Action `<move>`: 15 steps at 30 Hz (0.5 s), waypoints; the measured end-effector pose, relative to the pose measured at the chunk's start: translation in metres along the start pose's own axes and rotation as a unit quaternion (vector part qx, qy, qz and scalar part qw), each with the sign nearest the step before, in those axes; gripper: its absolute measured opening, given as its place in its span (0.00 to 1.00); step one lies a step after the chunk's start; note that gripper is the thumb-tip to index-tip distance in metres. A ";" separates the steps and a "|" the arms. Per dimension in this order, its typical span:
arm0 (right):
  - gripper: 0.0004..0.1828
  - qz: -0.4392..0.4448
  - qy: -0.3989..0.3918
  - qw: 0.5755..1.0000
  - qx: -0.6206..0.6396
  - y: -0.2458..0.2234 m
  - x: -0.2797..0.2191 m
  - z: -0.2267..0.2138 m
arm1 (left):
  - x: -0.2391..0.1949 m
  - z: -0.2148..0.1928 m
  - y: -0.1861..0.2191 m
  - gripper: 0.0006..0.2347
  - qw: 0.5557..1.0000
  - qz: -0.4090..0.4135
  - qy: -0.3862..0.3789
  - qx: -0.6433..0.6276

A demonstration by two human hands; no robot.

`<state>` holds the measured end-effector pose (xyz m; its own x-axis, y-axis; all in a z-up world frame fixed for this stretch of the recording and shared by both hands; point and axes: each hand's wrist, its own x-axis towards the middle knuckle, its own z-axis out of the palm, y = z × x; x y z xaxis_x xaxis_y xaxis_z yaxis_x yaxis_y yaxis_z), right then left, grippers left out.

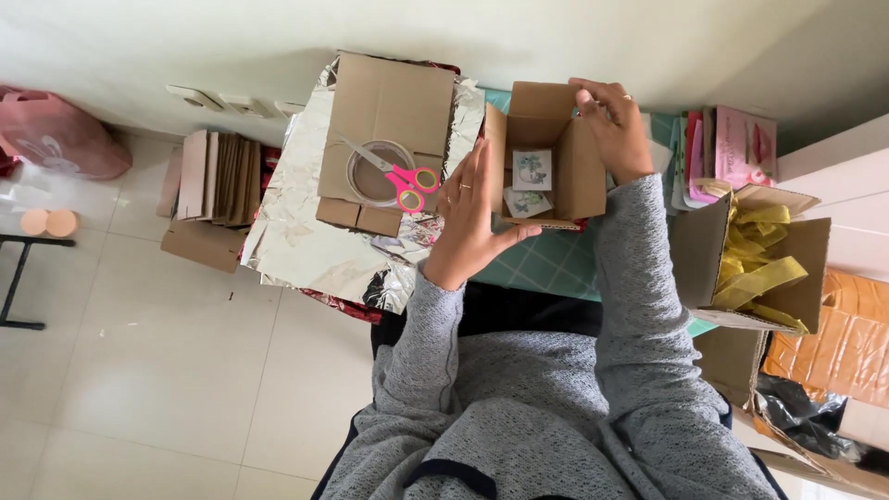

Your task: Assembling a small cardboard box by folding cardboard pieces and securing them with tape cut using scissors.

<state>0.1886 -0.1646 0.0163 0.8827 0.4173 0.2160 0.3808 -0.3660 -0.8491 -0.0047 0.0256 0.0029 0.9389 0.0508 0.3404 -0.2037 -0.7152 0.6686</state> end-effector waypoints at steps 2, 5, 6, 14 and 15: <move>0.20 -0.001 -0.001 1.000 0.012 0.001 -0.004 -0.001 | 0.003 0.005 -0.001 0.48 1.000 0.000 0.011 -0.015; 0.19 -0.012 -0.006 0.999 0.033 0.004 -0.010 -0.001 | 0.006 0.009 0.003 0.47 0.999 -0.014 0.047 -0.019; 0.18 -0.023 -0.010 0.999 0.040 0.006 -0.012 -0.001 | 0.007 0.010 0.005 0.45 0.997 -0.028 0.071 -0.008; 0.17 -0.035 0.004 0.998 0.052 0.018 -0.025 0.000 | 0.012 0.042 -0.005 0.44 0.985 -0.066 0.152 -0.057; 0.16 -0.044 0.005 0.998 0.042 0.020 -0.025 -0.001 | 0.013 0.045 -0.007 0.43 0.983 -0.067 0.161 -0.060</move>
<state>0.1741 -0.1827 -0.0055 0.8504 0.4354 0.2955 0.4322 -0.2574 -0.8643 0.0211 -0.0001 -0.0276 0.8273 0.3705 0.4223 -0.1330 -0.6011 0.7880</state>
